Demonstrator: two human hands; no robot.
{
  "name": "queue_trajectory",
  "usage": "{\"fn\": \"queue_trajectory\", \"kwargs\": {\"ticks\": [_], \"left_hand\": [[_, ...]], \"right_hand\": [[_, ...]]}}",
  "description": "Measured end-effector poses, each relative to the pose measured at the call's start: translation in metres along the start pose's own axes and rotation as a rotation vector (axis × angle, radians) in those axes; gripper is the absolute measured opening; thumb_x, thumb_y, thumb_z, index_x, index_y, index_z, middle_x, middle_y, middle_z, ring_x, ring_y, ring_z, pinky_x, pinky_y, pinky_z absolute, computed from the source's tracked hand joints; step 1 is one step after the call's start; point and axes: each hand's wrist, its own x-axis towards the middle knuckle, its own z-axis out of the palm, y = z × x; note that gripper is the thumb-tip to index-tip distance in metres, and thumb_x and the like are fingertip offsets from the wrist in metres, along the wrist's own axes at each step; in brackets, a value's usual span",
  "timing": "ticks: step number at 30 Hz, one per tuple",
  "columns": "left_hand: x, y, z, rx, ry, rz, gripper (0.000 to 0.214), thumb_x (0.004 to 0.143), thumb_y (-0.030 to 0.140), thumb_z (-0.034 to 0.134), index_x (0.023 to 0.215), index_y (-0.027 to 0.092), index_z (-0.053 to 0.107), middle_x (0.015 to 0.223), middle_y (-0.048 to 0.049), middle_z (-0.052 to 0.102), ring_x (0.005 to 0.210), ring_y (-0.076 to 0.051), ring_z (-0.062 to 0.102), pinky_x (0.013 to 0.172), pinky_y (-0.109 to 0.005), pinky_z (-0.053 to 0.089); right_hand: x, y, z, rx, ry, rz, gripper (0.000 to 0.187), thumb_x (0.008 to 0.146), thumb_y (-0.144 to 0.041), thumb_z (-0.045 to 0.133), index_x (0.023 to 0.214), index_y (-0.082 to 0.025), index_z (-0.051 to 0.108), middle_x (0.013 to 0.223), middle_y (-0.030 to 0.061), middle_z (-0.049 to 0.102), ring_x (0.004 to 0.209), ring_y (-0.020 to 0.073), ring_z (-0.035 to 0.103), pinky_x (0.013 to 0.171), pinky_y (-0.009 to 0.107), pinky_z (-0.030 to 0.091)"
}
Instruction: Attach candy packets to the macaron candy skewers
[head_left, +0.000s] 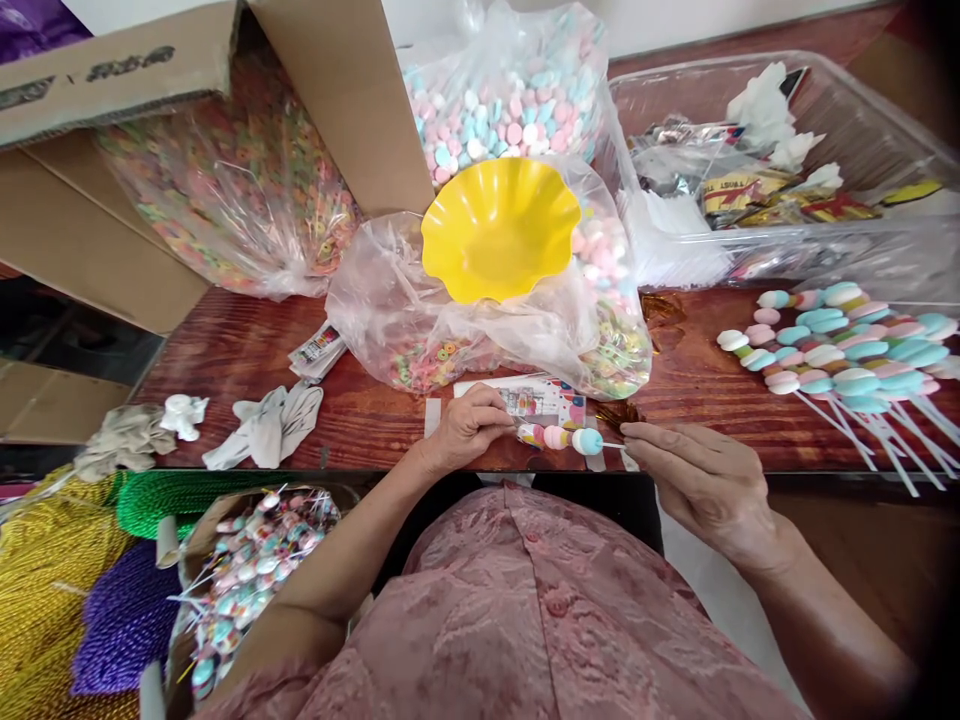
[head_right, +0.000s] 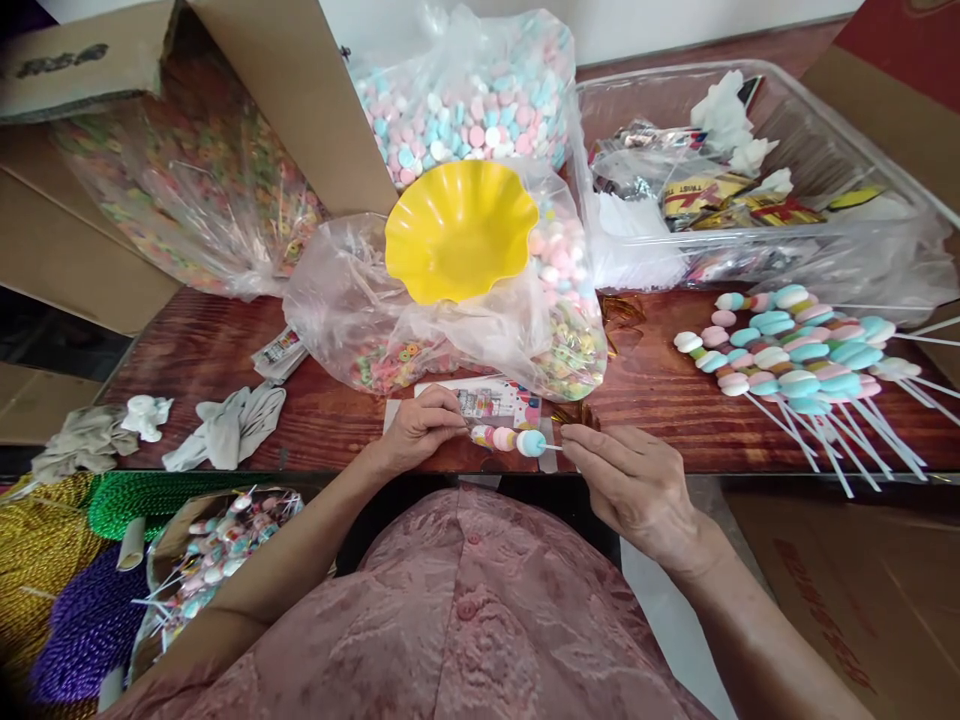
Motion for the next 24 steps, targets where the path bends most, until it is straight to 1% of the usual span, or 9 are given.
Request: {"fn": "queue_trajectory", "kwargs": {"ticks": [2, 6, 9, 12, 14, 16, 18, 21, 24], "left_hand": [[0.002, 0.002, 0.001, -0.054, 0.035, -0.02, 0.016, 0.085, 0.035, 0.069, 0.077, 0.022, 0.075, 0.079, -0.0058, 0.068, 0.081, -0.017, 0.061, 0.078, -0.034, 0.049], [0.004, 0.009, 0.0, -0.136, 0.119, -0.106, 0.02, 0.086, 0.038, 0.069, 0.077, 0.02, 0.073, 0.077, -0.0044, 0.068, 0.078, -0.016, 0.062, 0.077, -0.032, 0.05], [0.004, 0.013, -0.001, -0.079, 0.079, -0.106, 0.021, 0.083, 0.04, 0.072, 0.089, 0.02, 0.073, 0.086, -0.0061, 0.07, 0.086, -0.018, 0.064, 0.082, -0.034, 0.051], [0.005, 0.012, -0.001, 0.095, -0.012, -0.039, 0.045, 0.075, 0.039, 0.079, 0.115, 0.02, 0.067, 0.109, -0.0107, 0.069, 0.104, -0.024, 0.061, 0.093, -0.042, 0.048], [0.007, 0.01, 0.0, 0.22, -0.05, 0.032, 0.052, 0.076, 0.032, 0.078, 0.123, 0.018, 0.062, 0.117, -0.0135, 0.065, 0.11, -0.027, 0.057, 0.097, -0.047, 0.046], [0.012, 0.007, 0.0, 0.311, -0.071, 0.1, 0.042, 0.079, 0.023, 0.07, 0.119, 0.016, 0.062, 0.115, -0.0143, 0.065, 0.108, -0.027, 0.056, 0.096, -0.046, 0.045], [0.018, 0.006, -0.002, 0.37, -0.095, 0.124, 0.027, 0.08, 0.016, 0.061, 0.106, 0.016, 0.065, 0.109, -0.0128, 0.066, 0.105, -0.025, 0.056, 0.093, -0.043, 0.044], [0.024, 0.007, -0.005, 0.45, -0.151, 0.059, 0.014, 0.077, 0.012, 0.054, 0.086, 0.018, 0.062, 0.093, -0.0098, 0.066, 0.094, -0.024, 0.056, 0.084, -0.039, 0.042], [0.025, 0.012, -0.007, 0.482, -0.207, -0.011, 0.011, 0.074, 0.011, 0.053, 0.079, 0.019, 0.058, 0.079, -0.0068, 0.062, 0.077, -0.021, 0.054, 0.073, -0.036, 0.039]], "right_hand": [[-0.001, -0.003, 0.007, 0.02, -0.004, 0.085, 0.026, 0.086, -0.009, 0.058, 0.106, -0.023, 0.068, 0.109, 0.0067, 0.074, 0.09, 0.0194, 0.071, 0.079, 0.032, 0.057], [-0.004, -0.01, 0.019, 0.133, 0.039, 0.342, 0.016, 0.091, -0.017, 0.055, 0.098, -0.023, 0.069, 0.094, 0.0041, 0.074, 0.082, 0.0165, 0.071, 0.077, 0.029, 0.058], [-0.005, -0.012, 0.024, 0.218, 0.074, 0.43, 0.015, 0.092, -0.017, 0.055, 0.096, -0.023, 0.068, 0.089, 0.003, 0.074, 0.079, 0.0161, 0.071, 0.073, 0.027, 0.058], [-0.003, -0.015, 0.028, 0.241, 0.098, 0.429, 0.015, 0.092, -0.017, 0.055, 0.094, -0.024, 0.069, 0.089, 0.0031, 0.074, 0.08, 0.0169, 0.071, 0.074, 0.029, 0.059], [-0.001, -0.017, 0.031, 0.244, 0.129, 0.419, 0.016, 0.091, -0.016, 0.055, 0.094, -0.024, 0.069, 0.088, 0.003, 0.074, 0.081, 0.0176, 0.072, 0.074, 0.03, 0.06], [0.002, -0.019, 0.033, 0.249, 0.162, 0.398, 0.017, 0.091, -0.015, 0.056, 0.095, -0.024, 0.069, 0.088, 0.0031, 0.074, 0.083, 0.0181, 0.073, 0.075, 0.03, 0.061], [0.004, -0.02, 0.034, 0.232, 0.191, 0.356, 0.018, 0.089, -0.012, 0.057, 0.097, -0.023, 0.069, 0.091, 0.0041, 0.075, 0.085, 0.0184, 0.073, 0.076, 0.03, 0.061], [0.007, -0.018, 0.034, 0.154, 0.194, 0.276, 0.023, 0.088, -0.01, 0.056, 0.102, -0.023, 0.069, 0.099, 0.0066, 0.075, 0.088, 0.0192, 0.073, 0.077, 0.031, 0.062], [0.01, -0.016, 0.032, 0.085, 0.14, 0.181, 0.029, 0.087, -0.008, 0.054, 0.107, -0.023, 0.068, 0.106, 0.0073, 0.075, 0.093, 0.02, 0.073, 0.078, 0.033, 0.061]]}}
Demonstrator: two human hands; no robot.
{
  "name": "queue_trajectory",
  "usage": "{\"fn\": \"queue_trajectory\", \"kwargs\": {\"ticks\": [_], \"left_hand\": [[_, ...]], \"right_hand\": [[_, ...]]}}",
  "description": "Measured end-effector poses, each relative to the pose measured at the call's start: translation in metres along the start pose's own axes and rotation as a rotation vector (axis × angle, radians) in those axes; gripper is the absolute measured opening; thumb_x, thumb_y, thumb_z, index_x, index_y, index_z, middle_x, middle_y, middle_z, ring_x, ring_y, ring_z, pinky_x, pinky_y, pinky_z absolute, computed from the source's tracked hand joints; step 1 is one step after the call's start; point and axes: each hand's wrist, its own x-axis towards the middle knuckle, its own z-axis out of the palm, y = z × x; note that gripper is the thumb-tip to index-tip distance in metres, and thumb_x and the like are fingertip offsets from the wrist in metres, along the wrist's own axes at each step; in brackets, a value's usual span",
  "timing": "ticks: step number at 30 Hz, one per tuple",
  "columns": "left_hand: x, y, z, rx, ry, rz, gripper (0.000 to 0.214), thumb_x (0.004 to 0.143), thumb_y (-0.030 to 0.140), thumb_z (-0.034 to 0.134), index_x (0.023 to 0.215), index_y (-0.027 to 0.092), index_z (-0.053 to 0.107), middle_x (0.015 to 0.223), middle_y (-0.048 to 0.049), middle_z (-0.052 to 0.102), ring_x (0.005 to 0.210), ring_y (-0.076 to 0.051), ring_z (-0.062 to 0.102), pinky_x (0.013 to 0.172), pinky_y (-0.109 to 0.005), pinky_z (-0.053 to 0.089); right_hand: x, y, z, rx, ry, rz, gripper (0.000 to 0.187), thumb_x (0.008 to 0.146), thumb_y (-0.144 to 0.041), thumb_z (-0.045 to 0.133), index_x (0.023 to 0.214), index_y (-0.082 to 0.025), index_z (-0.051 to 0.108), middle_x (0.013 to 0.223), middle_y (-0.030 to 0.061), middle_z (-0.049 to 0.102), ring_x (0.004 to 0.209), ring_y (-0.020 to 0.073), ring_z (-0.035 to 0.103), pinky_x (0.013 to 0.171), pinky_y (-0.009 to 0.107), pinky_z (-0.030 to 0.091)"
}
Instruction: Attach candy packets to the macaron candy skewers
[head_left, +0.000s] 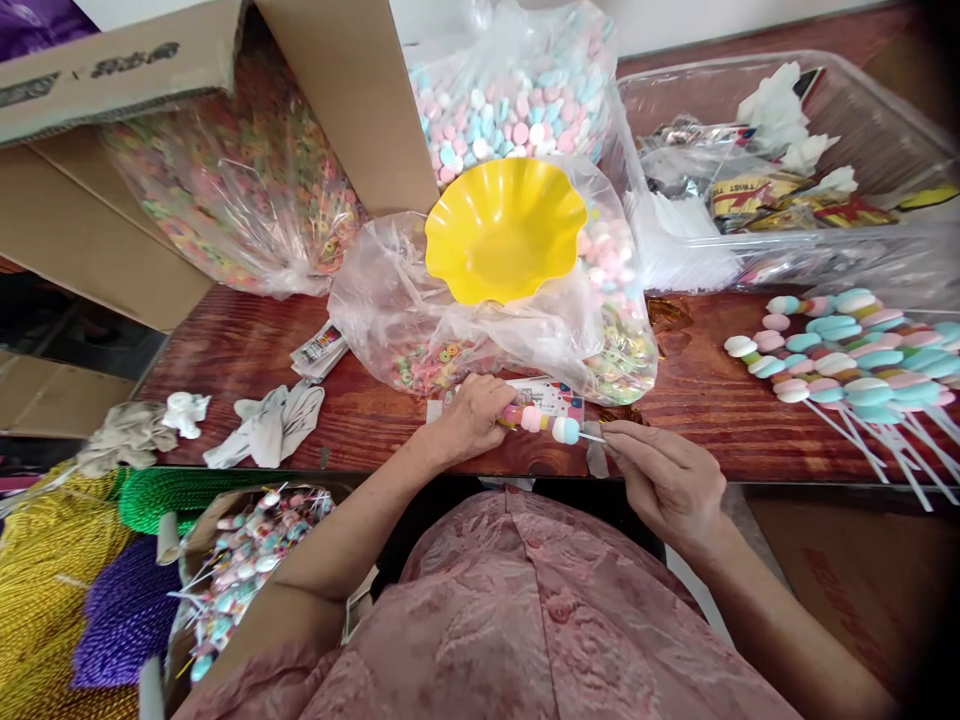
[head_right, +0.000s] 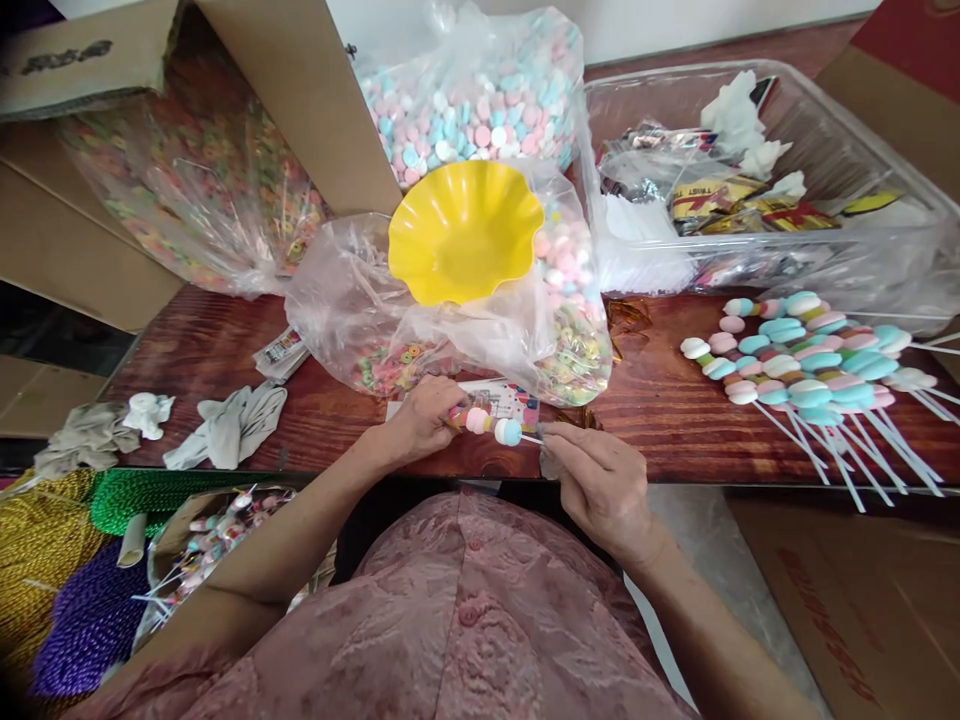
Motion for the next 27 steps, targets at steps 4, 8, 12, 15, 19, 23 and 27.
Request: {"fn": "queue_trajectory", "kwargs": {"ticks": [4, 8, 12, 15, 19, 23, 27], "left_hand": [[-0.001, 0.009, -0.002, -0.036, -0.041, -0.049, 0.005, 0.079, 0.014, 0.056, 0.079, 0.019, 0.056, 0.072, -0.0032, 0.059, 0.065, -0.017, 0.051, 0.064, -0.03, 0.036], [0.0, 0.016, -0.002, -0.001, -0.023, -0.121, 0.012, 0.086, 0.026, 0.058, 0.077, 0.019, 0.056, 0.07, -0.0022, 0.059, 0.062, -0.015, 0.05, 0.059, -0.028, 0.033], [0.001, 0.016, -0.002, 0.011, -0.024, -0.15, 0.014, 0.088, 0.029, 0.056, 0.079, 0.018, 0.056, 0.072, -0.0014, 0.06, 0.063, -0.014, 0.052, 0.06, -0.027, 0.035], [-0.001, 0.015, -0.002, 0.043, -0.01, -0.141, 0.012, 0.087, 0.029, 0.058, 0.082, 0.018, 0.056, 0.074, -0.0018, 0.061, 0.064, -0.014, 0.053, 0.061, -0.027, 0.037], [-0.003, 0.013, -0.001, 0.104, -0.006, -0.139, 0.013, 0.087, 0.03, 0.059, 0.084, 0.018, 0.056, 0.077, -0.0034, 0.063, 0.068, -0.016, 0.056, 0.064, -0.028, 0.039], [-0.001, 0.016, 0.001, 0.096, -0.024, -0.165, 0.015, 0.087, 0.033, 0.059, 0.085, 0.018, 0.057, 0.078, -0.0036, 0.064, 0.07, -0.017, 0.058, 0.066, -0.028, 0.04], [0.003, 0.022, -0.002, 0.034, -0.054, -0.258, 0.014, 0.083, 0.031, 0.062, 0.08, 0.018, 0.057, 0.073, -0.0019, 0.062, 0.064, -0.015, 0.054, 0.059, -0.027, 0.035]], "right_hand": [[0.009, -0.005, -0.005, -0.108, -0.039, -0.134, 0.03, 0.085, -0.008, 0.055, 0.107, -0.024, 0.068, 0.11, 0.0081, 0.074, 0.09, 0.0204, 0.071, 0.073, 0.034, 0.057], [0.024, -0.013, -0.008, -0.177, -0.07, -0.245, 0.032, 0.085, -0.007, 0.05, 0.108, -0.022, 0.067, 0.109, 0.0089, 0.074, 0.083, 0.0191, 0.069, 0.068, 0.033, 0.053], [0.04, -0.009, -0.012, -0.2, -0.129, -0.241, 0.029, 0.087, -0.006, 0.047, 0.106, -0.019, 0.065, 0.106, 0.0083, 0.074, 0.085, 0.018, 0.07, 0.07, 0.031, 0.053], [0.047, -0.002, -0.018, -0.178, -0.211, -0.176, 0.022, 0.091, -0.007, 0.047, 0.099, -0.016, 0.065, 0.099, 0.0072, 0.074, 0.082, 0.0167, 0.07, 0.066, 0.028, 0.052], [0.048, 0.001, -0.022, -0.202, -0.26, -0.177, 0.02, 0.093, -0.008, 0.046, 0.096, -0.016, 0.064, 0.095, 0.0062, 0.073, 0.077, 0.0156, 0.068, 0.063, 0.027, 0.048], [0.048, -0.003, -0.02, -0.262, -0.233, -0.29, 0.023, 0.09, -0.005, 0.046, 0.103, -0.013, 0.063, 0.092, 0.0072, 0.073, 0.077, 0.0166, 0.066, 0.065, 0.029, 0.046], [0.049, -0.01, -0.022, -0.261, -0.194, -0.431, 0.024, 0.085, -0.001, 0.049, 0.102, -0.012, 0.062, 0.093, 0.0073, 0.073, 0.072, 0.0163, 0.06, 0.064, 0.032, 0.042]]}}
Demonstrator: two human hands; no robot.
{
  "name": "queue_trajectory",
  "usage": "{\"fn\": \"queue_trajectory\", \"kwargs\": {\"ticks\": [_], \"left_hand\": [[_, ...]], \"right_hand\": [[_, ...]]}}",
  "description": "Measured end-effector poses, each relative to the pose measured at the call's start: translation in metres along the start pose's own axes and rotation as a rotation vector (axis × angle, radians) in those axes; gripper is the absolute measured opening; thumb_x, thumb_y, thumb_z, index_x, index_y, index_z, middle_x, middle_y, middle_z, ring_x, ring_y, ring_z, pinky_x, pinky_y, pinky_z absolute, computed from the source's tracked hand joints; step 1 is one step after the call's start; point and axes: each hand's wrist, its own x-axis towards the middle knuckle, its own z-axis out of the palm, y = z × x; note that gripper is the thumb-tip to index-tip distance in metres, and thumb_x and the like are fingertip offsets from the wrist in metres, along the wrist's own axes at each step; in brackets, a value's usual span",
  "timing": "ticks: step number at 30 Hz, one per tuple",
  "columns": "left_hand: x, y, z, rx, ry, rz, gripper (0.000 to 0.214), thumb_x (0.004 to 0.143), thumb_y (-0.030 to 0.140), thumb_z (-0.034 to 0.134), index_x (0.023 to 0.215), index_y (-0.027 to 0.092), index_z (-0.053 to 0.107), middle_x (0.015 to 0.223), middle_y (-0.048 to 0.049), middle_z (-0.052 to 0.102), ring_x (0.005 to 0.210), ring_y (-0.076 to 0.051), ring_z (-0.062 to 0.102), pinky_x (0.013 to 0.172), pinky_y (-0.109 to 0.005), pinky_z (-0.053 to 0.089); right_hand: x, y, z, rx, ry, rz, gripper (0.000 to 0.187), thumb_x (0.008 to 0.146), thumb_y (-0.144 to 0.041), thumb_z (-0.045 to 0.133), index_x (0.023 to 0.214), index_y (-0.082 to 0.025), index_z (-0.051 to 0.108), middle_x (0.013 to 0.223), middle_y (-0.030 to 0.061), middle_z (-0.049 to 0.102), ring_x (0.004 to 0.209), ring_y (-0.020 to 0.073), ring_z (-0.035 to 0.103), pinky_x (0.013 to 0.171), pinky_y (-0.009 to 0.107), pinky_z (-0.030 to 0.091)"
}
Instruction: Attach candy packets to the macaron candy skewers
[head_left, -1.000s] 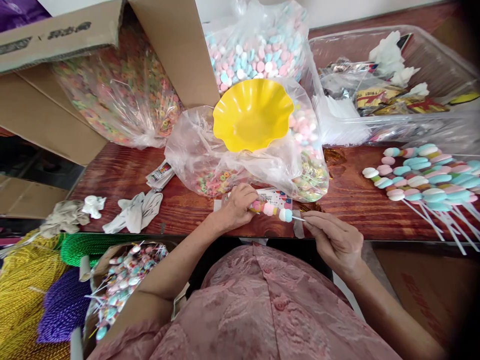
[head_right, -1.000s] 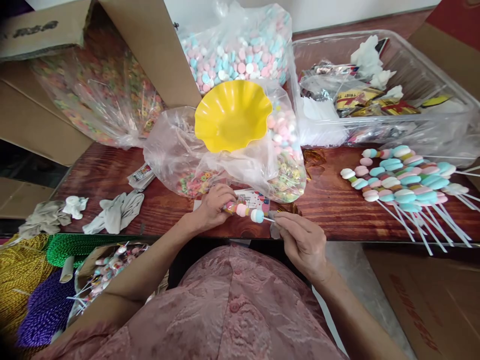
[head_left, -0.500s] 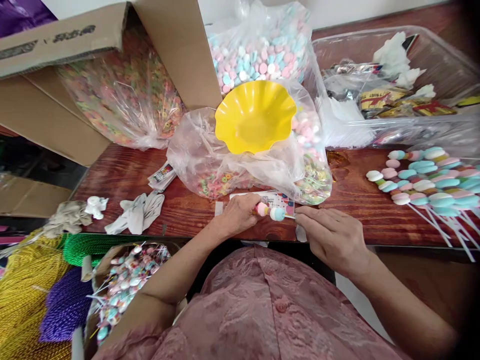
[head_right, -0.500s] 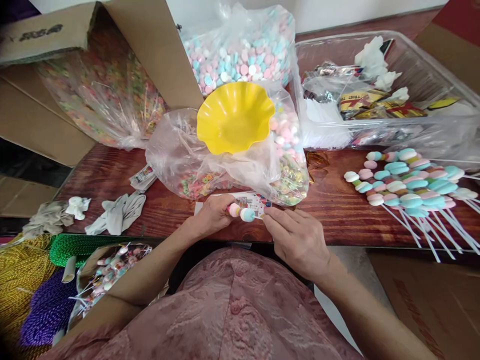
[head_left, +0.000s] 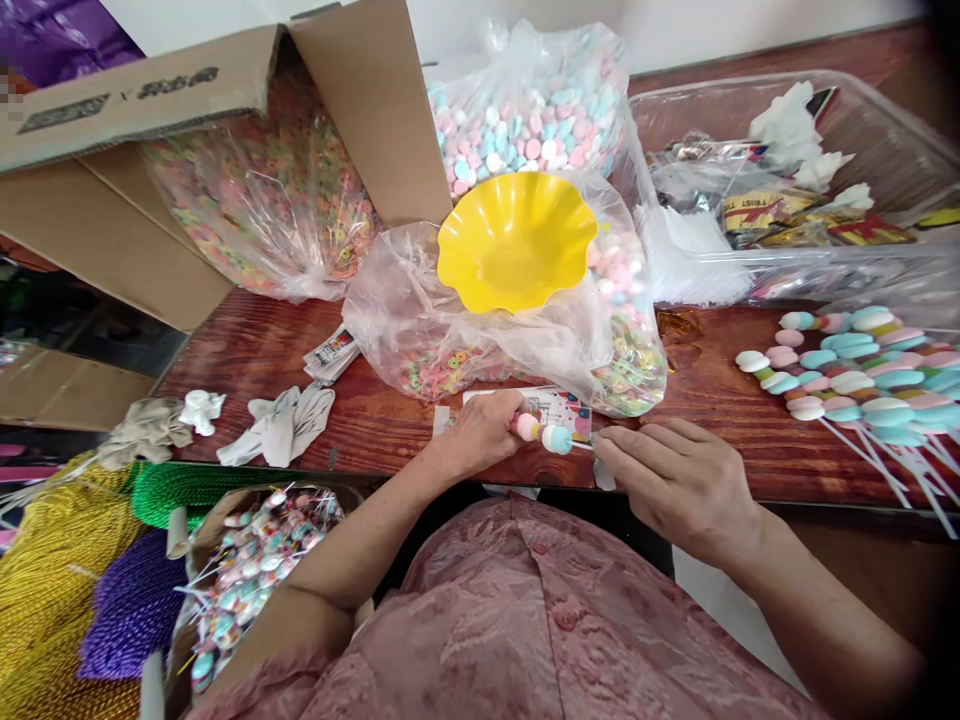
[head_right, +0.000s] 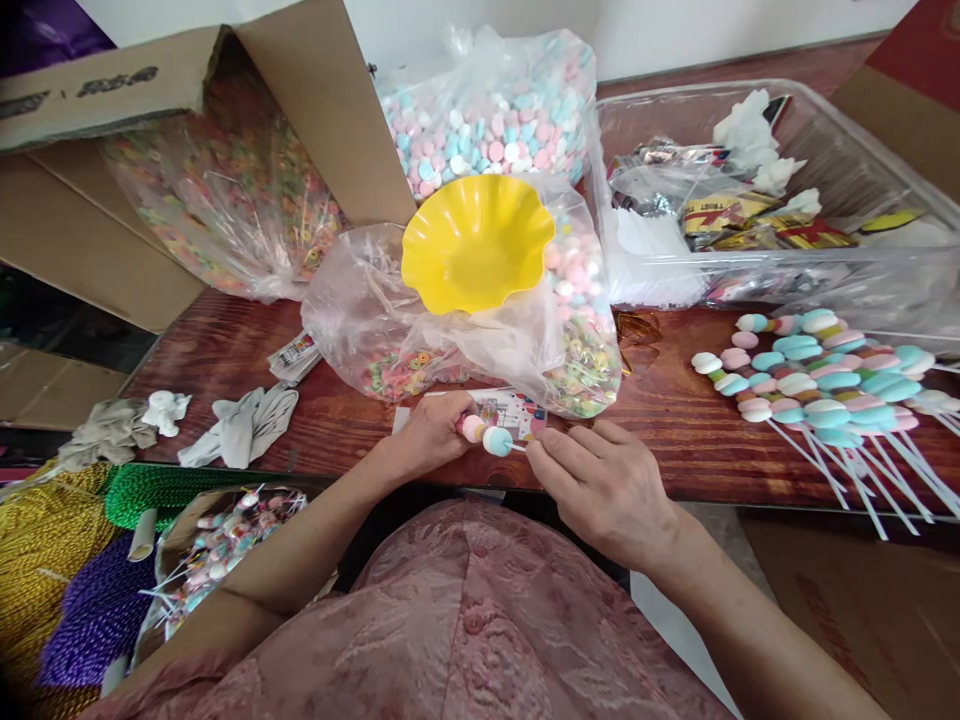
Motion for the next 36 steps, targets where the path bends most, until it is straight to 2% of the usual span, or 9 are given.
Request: {"fn": "queue_trajectory", "kwargs": {"ticks": [4, 9, 15, 20, 26, 31, 36], "left_hand": [[0.001, 0.004, -0.003, -0.096, -0.029, -0.011, 0.016, 0.079, 0.029, 0.064, 0.072, 0.018, 0.055, 0.071, -0.0005, 0.061, 0.062, -0.013, 0.051, 0.057, -0.025, 0.032], [-0.001, 0.007, -0.006, -0.004, -0.068, 0.013, 0.014, 0.083, 0.029, 0.061, 0.077, 0.017, 0.057, 0.073, -0.0018, 0.062, 0.065, -0.014, 0.053, 0.058, -0.026, 0.035], [-0.003, 0.012, -0.006, 0.06, -0.107, 0.068, 0.012, 0.087, 0.028, 0.057, 0.084, 0.017, 0.059, 0.076, -0.0039, 0.063, 0.07, -0.017, 0.058, 0.063, -0.028, 0.04], [-0.005, 0.012, -0.003, 0.063, -0.093, 0.066, 0.009, 0.087, 0.025, 0.057, 0.086, 0.017, 0.058, 0.078, -0.0041, 0.064, 0.073, -0.018, 0.059, 0.066, -0.029, 0.042], [-0.006, 0.012, -0.001, 0.083, -0.133, 0.064, 0.007, 0.087, 0.023, 0.056, 0.087, 0.016, 0.058, 0.081, -0.0066, 0.065, 0.077, -0.021, 0.062, 0.069, -0.031, 0.044], [-0.005, 0.017, 0.001, 0.025, -0.193, 0.052, 0.013, 0.083, 0.026, 0.065, 0.087, 0.016, 0.059, 0.084, -0.0078, 0.067, 0.08, -0.022, 0.063, 0.07, -0.031, 0.044], [-0.006, 0.02, -0.004, -0.114, -0.213, 0.001, 0.02, 0.078, 0.032, 0.073, 0.081, 0.017, 0.059, 0.082, -0.0044, 0.068, 0.077, -0.021, 0.063, 0.071, -0.031, 0.046]], "right_hand": [[0.002, -0.001, -0.005, 0.022, 0.035, -0.063, 0.024, 0.084, 0.0, 0.051, 0.102, -0.011, 0.062, 0.096, 0.0083, 0.073, 0.074, 0.0165, 0.057, 0.065, 0.033, 0.039], [0.006, 0.003, -0.005, 0.009, -0.055, -0.043, 0.022, 0.087, -0.003, 0.048, 0.098, -0.012, 0.064, 0.092, 0.0071, 0.072, 0.072, 0.0158, 0.055, 0.065, 0.032, 0.036], [0.013, 0.0, -0.003, -0.063, -0.097, -0.014, 0.021, 0.088, -0.003, 0.047, 0.091, -0.014, 0.065, 0.075, 0.003, 0.066, 0.066, 0.0148, 0.052, 0.062, 0.032, 0.029], [0.012, 0.001, 0.003, -0.114, -0.165, 0.042, 0.022, 0.086, -0.002, 0.045, 0.083, -0.016, 0.063, 0.064, 0.0, 0.057, 0.059, 0.0147, 0.048, 0.062, 0.032, 0.026], [0.008, 0.002, 0.007, -0.112, -0.227, 0.072, 0.021, 0.081, -0.001, 0.046, 0.079, -0.016, 0.061, 0.06, -0.0004, 0.056, 0.056, 0.0151, 0.05, 0.063, 0.032, 0.027], [0.015, -0.005, 0.008, -0.114, -0.237, 0.076, 0.02, 0.078, 0.0, 0.047, 0.077, -0.016, 0.06, 0.06, 0.0, 0.057, 0.055, 0.0151, 0.051, 0.063, 0.033, 0.027], [0.021, -0.003, 0.005, -0.106, -0.226, 0.076, 0.02, 0.078, -0.001, 0.047, 0.073, -0.017, 0.057, 0.058, -0.0005, 0.056, 0.056, 0.0142, 0.051, 0.063, 0.032, 0.027]]}}
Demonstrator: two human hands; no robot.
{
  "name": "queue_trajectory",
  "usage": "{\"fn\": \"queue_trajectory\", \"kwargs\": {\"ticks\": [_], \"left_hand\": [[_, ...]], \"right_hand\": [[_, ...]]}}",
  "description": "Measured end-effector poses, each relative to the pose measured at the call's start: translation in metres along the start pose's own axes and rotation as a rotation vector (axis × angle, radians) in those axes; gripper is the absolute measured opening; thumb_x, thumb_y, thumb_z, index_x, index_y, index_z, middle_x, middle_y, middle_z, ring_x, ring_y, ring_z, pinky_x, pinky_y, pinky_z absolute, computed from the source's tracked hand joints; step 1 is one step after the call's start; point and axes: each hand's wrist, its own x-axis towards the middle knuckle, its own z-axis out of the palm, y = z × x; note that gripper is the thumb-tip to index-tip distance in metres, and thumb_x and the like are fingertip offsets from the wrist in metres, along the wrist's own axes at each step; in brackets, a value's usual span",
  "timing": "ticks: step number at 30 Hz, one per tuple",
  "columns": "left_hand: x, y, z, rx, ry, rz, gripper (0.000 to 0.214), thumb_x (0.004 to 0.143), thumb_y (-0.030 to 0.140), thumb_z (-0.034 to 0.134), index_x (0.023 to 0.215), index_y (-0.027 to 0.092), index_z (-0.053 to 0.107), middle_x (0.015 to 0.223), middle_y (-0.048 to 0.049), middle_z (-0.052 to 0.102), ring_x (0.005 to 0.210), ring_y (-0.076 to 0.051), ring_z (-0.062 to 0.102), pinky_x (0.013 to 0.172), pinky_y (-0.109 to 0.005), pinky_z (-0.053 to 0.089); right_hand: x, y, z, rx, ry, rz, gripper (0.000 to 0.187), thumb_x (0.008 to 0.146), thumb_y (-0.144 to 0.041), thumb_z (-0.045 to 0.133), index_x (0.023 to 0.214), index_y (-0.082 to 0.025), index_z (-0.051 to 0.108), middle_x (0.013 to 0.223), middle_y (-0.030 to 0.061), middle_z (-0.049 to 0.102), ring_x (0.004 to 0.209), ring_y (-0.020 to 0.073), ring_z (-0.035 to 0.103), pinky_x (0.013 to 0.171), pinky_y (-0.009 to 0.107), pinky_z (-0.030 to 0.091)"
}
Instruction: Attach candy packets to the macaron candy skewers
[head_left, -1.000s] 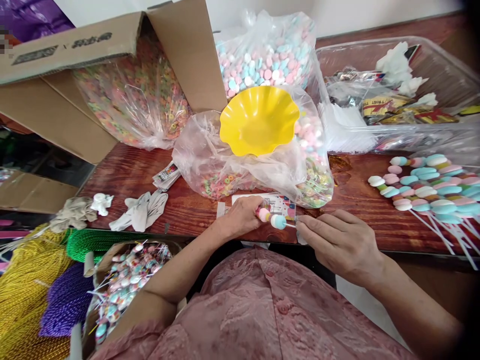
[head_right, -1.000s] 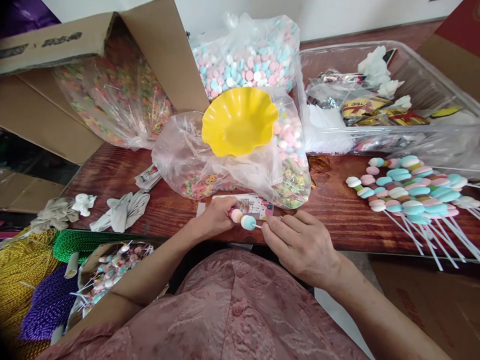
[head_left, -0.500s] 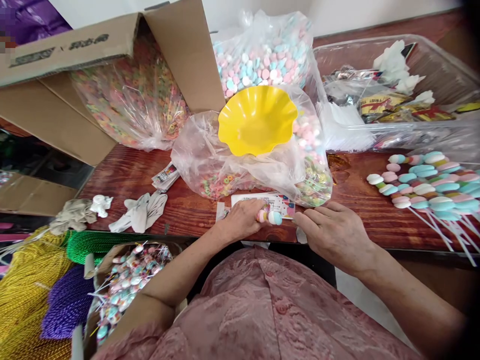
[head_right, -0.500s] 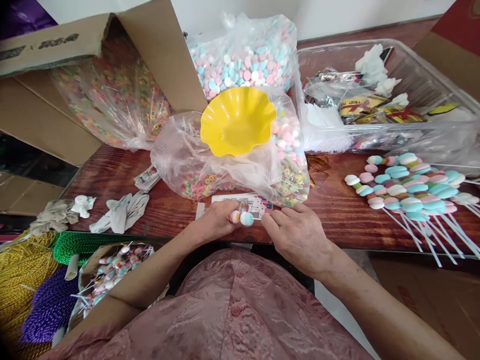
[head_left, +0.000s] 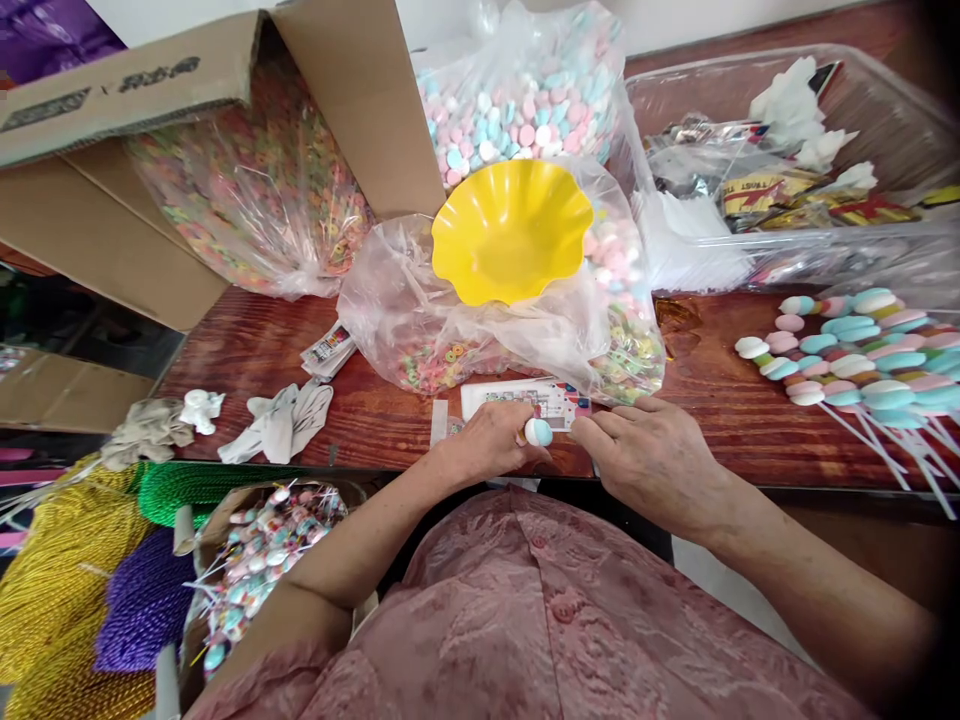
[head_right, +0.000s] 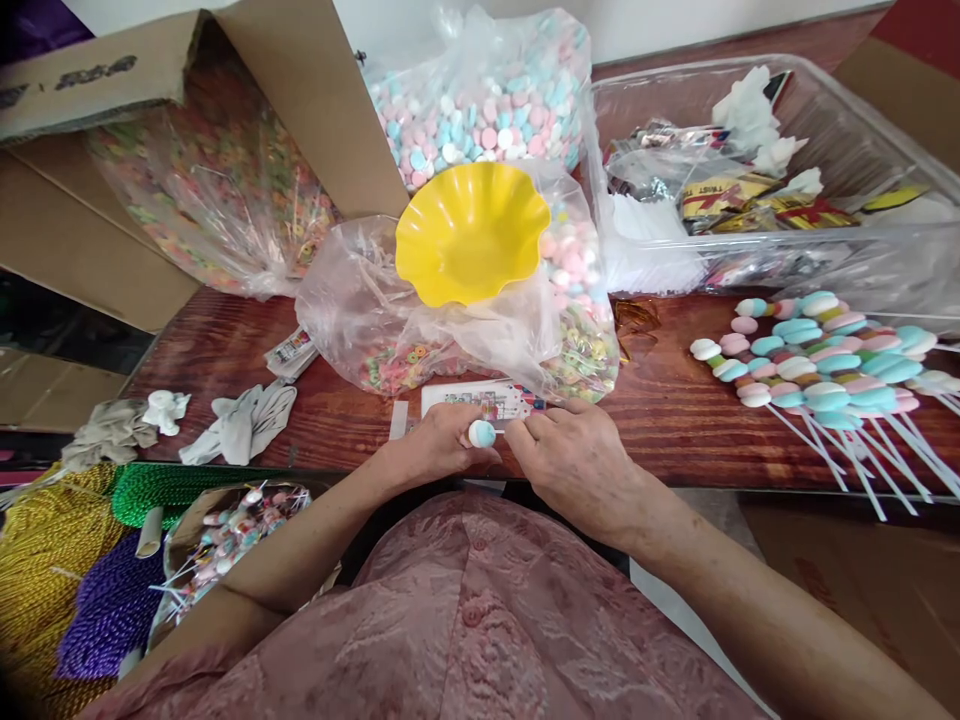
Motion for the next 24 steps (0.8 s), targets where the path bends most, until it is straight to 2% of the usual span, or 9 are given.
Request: {"fn": "queue_trajectory", "kwargs": {"ticks": [1, 3, 5, 7, 12, 16, 20, 24], "left_hand": [[-0.001, -0.001, -0.002, -0.026, 0.007, 0.005, 0.021, 0.077, 0.032, 0.073, 0.084, 0.017, 0.06, 0.085, -0.0041, 0.068, 0.079, -0.021, 0.063, 0.073, -0.032, 0.048], [-0.004, -0.005, -0.006, -0.072, 0.043, 0.046, 0.031, 0.077, 0.031, 0.073, 0.102, 0.018, 0.061, 0.101, -0.0058, 0.07, 0.093, -0.023, 0.065, 0.082, -0.034, 0.05], [-0.006, -0.01, -0.009, -0.098, 0.093, 0.09, 0.054, 0.077, 0.028, 0.072, 0.127, 0.019, 0.052, 0.122, -0.0089, 0.066, 0.112, -0.025, 0.062, 0.095, -0.038, 0.049], [-0.007, -0.014, -0.01, -0.103, 0.133, 0.092, 0.068, 0.079, 0.024, 0.069, 0.14, 0.019, 0.04, 0.132, -0.0118, 0.062, 0.12, -0.025, 0.059, 0.101, -0.04, 0.047], [-0.005, -0.013, -0.004, -0.089, 0.101, 0.105, 0.068, 0.083, 0.019, 0.057, 0.146, 0.015, 0.033, 0.128, -0.0145, 0.064, 0.116, -0.026, 0.063, 0.095, -0.038, 0.051], [-0.004, -0.01, 0.002, -0.007, 0.084, 0.109, 0.077, 0.083, 0.017, 0.053, 0.153, 0.014, 0.02, 0.122, -0.0158, 0.066, 0.113, -0.028, 0.064, 0.092, -0.041, 0.052], [-0.003, -0.006, 0.01, 0.043, 0.046, 0.113, 0.086, 0.082, 0.013, 0.052, 0.156, 0.014, 0.008, 0.116, -0.0155, 0.067, 0.106, -0.028, 0.066, 0.089, -0.042, 0.053], [-0.003, -0.002, 0.007, -0.005, 0.039, 0.162, 0.092, 0.083, 0.021, 0.06, 0.156, 0.015, 0.005, 0.124, -0.0174, 0.063, 0.116, -0.029, 0.06, 0.096, -0.044, 0.049]], "right_hand": [[0.0, 0.003, -0.002, 0.004, 0.0, 0.003, 0.02, 0.078, -0.001, 0.047, 0.074, -0.018, 0.057, 0.06, -0.0004, 0.057, 0.056, 0.0142, 0.051, 0.063, 0.032, 0.027], [-0.002, 0.012, -0.005, 0.002, 0.004, 0.012, 0.019, 0.081, -0.003, 0.047, 0.076, -0.018, 0.058, 0.064, 0.0001, 0.06, 0.06, 0.0147, 0.053, 0.063, 0.031, 0.028], [-0.005, 0.019, -0.008, -0.006, 0.014, 0.015, 0.02, 0.084, -0.005, 0.046, 0.079, -0.018, 0.06, 0.07, 0.0013, 0.064, 0.065, 0.0157, 0.055, 0.064, 0.031, 0.029], [-0.008, 0.021, -0.008, -0.007, 0.01, 0.008, 0.021, 0.086, -0.005, 0.045, 0.082, -0.017, 0.062, 0.072, 0.0021, 0.065, 0.068, 0.0159, 0.055, 0.064, 0.031, 0.029], [-0.009, 0.014, -0.001, 0.01, 0.062, -0.048, 0.019, 0.085, -0.005, 0.048, 0.09, -0.016, 0.062, 0.068, 0.0005, 0.063, 0.063, 0.0145, 0.054, 0.062, 0.03, 0.028], [-0.007, 0.006, 0.002, 0.016, 0.075, -0.068, 0.021, 0.082, -0.002, 0.045, 0.088, -0.015, 0.061, 0.068, 0.0011, 0.062, 0.061, 0.0147, 0.054, 0.061, 0.031, 0.029], [-0.001, 0.004, 0.006, 0.066, -0.01, -0.002, 0.021, 0.078, 0.0, 0.045, 0.076, -0.017, 0.057, 0.06, 0.0003, 0.058, 0.056, 0.013, 0.05, 0.06, 0.03, 0.026], [0.003, 0.009, 0.012, 0.134, -0.13, 0.066, 0.02, 0.079, -0.001, 0.045, 0.077, -0.017, 0.057, 0.062, 0.0008, 0.06, 0.057, 0.0126, 0.051, 0.058, 0.029, 0.023]]}}
